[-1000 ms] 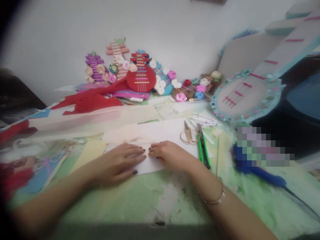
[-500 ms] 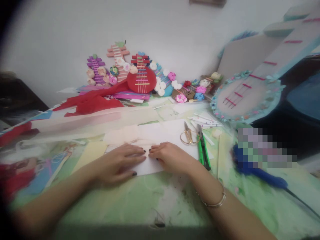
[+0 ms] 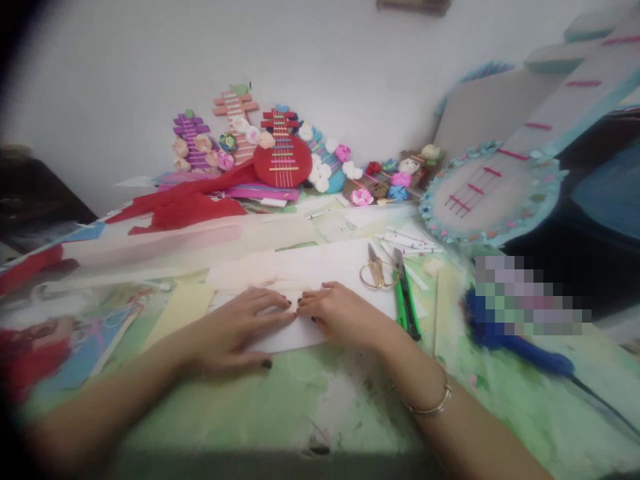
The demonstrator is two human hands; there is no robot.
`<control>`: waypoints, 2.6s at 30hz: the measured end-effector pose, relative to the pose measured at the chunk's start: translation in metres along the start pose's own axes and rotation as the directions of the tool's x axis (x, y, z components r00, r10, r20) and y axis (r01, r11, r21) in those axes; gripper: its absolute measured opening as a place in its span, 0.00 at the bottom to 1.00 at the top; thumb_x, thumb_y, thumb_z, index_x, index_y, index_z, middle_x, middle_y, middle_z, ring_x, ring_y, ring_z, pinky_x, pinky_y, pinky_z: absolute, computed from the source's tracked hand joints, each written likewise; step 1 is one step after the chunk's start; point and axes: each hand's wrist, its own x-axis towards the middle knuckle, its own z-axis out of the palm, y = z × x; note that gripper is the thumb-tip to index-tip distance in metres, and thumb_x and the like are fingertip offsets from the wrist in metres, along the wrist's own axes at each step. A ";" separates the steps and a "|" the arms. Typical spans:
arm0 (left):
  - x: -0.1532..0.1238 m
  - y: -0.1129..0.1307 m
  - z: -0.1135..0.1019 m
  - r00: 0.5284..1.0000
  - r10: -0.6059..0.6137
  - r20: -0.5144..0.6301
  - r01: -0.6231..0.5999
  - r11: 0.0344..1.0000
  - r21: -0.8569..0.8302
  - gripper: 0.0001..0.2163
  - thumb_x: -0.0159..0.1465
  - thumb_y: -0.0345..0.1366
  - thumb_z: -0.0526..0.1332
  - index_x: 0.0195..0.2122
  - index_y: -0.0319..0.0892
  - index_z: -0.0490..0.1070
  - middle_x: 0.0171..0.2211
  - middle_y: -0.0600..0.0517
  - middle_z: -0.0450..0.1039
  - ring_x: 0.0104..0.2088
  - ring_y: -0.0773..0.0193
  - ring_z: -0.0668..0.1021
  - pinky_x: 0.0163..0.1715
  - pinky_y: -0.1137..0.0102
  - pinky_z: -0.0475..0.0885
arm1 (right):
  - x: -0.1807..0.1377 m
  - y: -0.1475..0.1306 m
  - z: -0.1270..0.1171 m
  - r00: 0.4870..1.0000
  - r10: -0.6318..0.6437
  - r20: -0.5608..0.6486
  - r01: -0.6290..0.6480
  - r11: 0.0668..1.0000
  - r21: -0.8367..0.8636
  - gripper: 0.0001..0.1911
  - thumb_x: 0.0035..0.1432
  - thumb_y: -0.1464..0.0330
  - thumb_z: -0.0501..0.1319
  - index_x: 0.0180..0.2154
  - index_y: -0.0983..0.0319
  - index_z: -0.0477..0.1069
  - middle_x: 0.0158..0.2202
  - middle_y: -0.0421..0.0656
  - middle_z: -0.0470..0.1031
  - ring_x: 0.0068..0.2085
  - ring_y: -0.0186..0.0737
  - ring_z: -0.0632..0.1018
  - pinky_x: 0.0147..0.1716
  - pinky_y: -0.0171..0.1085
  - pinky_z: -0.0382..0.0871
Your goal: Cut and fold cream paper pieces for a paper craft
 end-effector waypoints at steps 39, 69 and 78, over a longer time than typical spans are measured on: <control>0.002 0.002 0.003 0.997 -0.069 0.035 0.068 0.997 0.033 0.26 0.59 0.53 0.54 0.55 0.44 0.59 0.52 0.42 0.61 0.51 0.49 0.63 0.51 0.53 0.55 | 0.016 0.027 0.028 0.807 0.525 -0.270 -0.511 0.850 0.124 0.08 0.47 0.69 0.60 0.33 0.61 0.63 0.34 0.42 0.68 0.38 0.41 0.65 0.36 0.38 0.56; 0.000 -0.004 0.009 0.996 -0.089 -0.022 0.088 0.995 -0.050 0.24 0.62 0.47 0.54 0.57 0.43 0.57 0.56 0.43 0.60 0.54 0.52 0.64 0.53 0.58 0.57 | 0.011 0.025 0.022 0.927 0.279 -0.253 -0.237 0.954 0.184 0.12 0.49 0.78 0.60 0.32 0.58 0.78 0.32 0.42 0.76 0.36 0.38 0.73 0.39 0.36 0.65; 0.002 -0.004 0.011 0.997 -0.077 0.015 0.077 0.997 0.012 0.26 0.62 0.48 0.53 0.60 0.45 0.53 0.56 0.42 0.58 0.54 0.50 0.62 0.53 0.54 0.55 | 0.010 0.025 0.022 0.920 0.306 -0.247 -0.252 0.941 0.226 0.13 0.49 0.77 0.59 0.32 0.57 0.78 0.33 0.41 0.75 0.36 0.37 0.74 0.39 0.37 0.65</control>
